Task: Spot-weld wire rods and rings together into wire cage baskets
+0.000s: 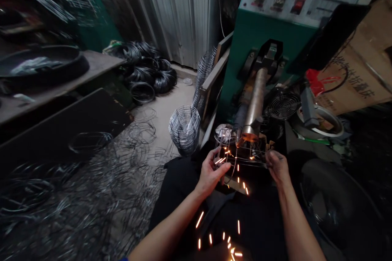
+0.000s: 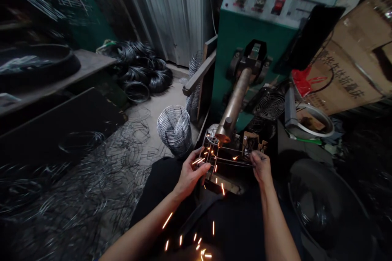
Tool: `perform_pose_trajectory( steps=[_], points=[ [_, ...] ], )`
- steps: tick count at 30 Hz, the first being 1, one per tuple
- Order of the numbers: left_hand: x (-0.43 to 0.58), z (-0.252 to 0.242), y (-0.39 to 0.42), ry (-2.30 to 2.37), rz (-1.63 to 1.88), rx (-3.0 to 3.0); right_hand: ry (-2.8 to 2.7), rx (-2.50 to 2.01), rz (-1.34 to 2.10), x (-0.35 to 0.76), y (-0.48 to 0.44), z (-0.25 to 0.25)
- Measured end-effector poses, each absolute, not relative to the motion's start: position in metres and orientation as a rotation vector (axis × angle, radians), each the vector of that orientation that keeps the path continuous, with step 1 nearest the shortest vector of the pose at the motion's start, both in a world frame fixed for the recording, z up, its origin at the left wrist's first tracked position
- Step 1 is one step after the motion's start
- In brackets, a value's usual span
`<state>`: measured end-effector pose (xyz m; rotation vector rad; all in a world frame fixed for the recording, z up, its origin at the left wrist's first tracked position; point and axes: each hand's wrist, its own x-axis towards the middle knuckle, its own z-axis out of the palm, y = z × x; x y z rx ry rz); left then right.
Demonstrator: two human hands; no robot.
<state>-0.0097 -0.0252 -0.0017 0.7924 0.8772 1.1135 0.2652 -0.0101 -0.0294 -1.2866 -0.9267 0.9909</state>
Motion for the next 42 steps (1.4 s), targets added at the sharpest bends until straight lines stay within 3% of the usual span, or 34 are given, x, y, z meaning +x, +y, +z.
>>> perform_pose_trajectory(
  steps=[10,14,18,27,32,42],
  points=[
    [-0.035,0.025,-0.063,0.92,1.005,0.745,-1.075,-1.352,0.957,0.267,-0.056,-0.024],
    [-0.086,0.059,-0.077,0.692,0.714,0.786,-1.208,-1.616,1.317,0.272,-0.094,-0.013],
    [-0.112,0.054,-0.072,0.654,0.792,0.767,-1.358,-1.604,1.644,0.261,-0.114,-0.01],
    [-0.105,-0.026,-0.135,0.921,0.582,0.605,-1.439,-1.565,1.444,0.255,-0.121,-0.037],
    [-0.085,-0.029,-0.14,0.966,0.698,0.589,-1.341,-1.484,1.468,0.258,-0.107,-0.027],
    [-0.039,-0.003,-0.086,0.937,0.983,0.747,-1.184,-1.468,1.047,0.247,-0.045,-0.009]
  ],
)
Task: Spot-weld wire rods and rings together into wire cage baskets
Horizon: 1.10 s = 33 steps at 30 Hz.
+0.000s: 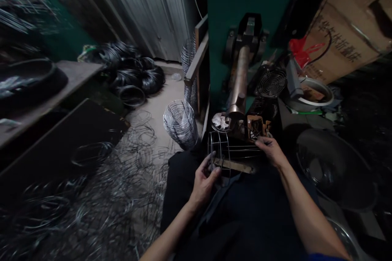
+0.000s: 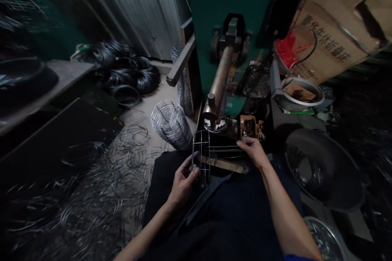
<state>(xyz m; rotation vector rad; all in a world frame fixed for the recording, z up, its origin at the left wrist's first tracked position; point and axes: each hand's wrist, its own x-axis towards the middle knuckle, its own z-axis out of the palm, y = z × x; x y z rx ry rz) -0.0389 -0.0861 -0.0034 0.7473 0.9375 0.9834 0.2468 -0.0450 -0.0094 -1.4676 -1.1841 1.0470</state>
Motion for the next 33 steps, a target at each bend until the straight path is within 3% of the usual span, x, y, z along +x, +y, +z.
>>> perform_pose_trajectory(
  steps=[33],
  points=[
    [-0.011,-0.002,-0.031,0.855,1.091,0.651,-1.259,-1.445,1.013,0.273,0.02,-0.002]
  ],
)
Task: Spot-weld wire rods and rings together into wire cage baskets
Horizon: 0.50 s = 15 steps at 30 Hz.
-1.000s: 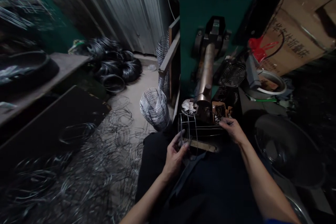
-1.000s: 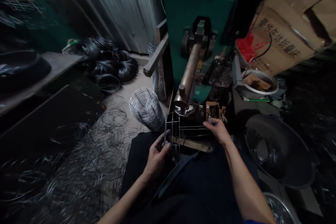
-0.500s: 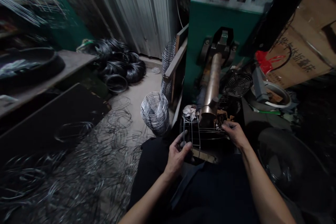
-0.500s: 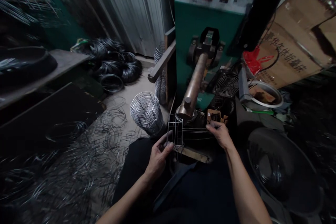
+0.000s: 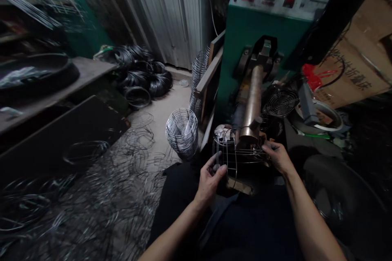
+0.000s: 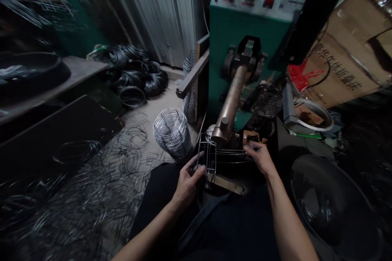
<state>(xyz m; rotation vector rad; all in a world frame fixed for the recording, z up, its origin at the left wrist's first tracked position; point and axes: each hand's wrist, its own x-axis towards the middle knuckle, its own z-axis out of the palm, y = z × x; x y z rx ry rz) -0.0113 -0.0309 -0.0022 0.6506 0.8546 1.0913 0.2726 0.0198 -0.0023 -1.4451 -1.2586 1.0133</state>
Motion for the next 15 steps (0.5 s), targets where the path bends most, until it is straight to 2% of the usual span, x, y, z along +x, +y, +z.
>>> perform_pose_trajectory(
  steps=[15],
  points=[
    [-0.0087,-0.0085,-0.0247,0.828,1.085,0.668,-1.243,-1.469,0.94,0.2775,0.0199,-0.0031]
  ],
)
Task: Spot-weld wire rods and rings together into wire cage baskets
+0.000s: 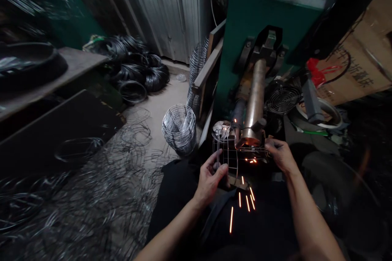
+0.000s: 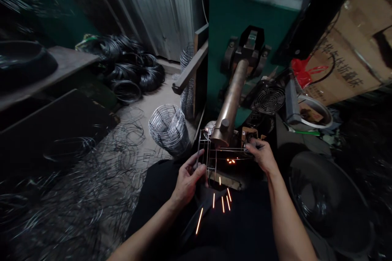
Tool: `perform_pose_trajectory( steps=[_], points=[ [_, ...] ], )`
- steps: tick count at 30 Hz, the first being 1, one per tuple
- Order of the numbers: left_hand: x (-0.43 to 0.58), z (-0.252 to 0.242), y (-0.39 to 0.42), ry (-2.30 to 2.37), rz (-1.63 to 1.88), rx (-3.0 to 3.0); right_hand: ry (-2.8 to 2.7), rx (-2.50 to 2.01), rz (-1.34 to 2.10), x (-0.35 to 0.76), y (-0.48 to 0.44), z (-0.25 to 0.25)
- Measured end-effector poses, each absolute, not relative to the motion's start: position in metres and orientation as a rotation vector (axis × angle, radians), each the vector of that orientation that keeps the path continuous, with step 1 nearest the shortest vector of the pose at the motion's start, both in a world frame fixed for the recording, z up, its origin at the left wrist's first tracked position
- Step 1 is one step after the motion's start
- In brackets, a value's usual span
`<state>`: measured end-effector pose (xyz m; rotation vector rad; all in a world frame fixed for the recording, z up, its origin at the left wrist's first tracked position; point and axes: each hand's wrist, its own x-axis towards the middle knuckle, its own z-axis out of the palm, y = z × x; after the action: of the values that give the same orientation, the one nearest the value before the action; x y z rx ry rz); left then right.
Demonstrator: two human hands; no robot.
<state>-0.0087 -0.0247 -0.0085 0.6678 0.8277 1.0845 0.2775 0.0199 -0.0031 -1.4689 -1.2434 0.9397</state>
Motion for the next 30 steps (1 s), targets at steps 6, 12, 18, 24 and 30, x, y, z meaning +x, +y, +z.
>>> perform_pose_trajectory(
  steps=[6,12,18,24,30],
  points=[
    [-0.006,-0.008,-0.027,0.838,1.106,0.672,-1.226,-1.375,0.529,0.26,-0.01,-0.005],
    [-0.006,-0.007,-0.029,0.861,1.136,0.697,-1.351,-1.321,0.452,0.242,-0.029,-0.007],
    [-0.004,-0.004,-0.021,0.851,1.16,0.692,-1.362,-1.379,0.427,0.237,-0.017,-0.006],
    [-0.001,0.004,-0.009,0.867,1.162,0.663,-1.353,-1.361,0.465,0.239,-0.003,-0.005],
    [0.001,0.005,-0.002,0.866,1.16,0.663,-1.333,-1.418,0.493,0.239,0.005,0.001]
  ],
)
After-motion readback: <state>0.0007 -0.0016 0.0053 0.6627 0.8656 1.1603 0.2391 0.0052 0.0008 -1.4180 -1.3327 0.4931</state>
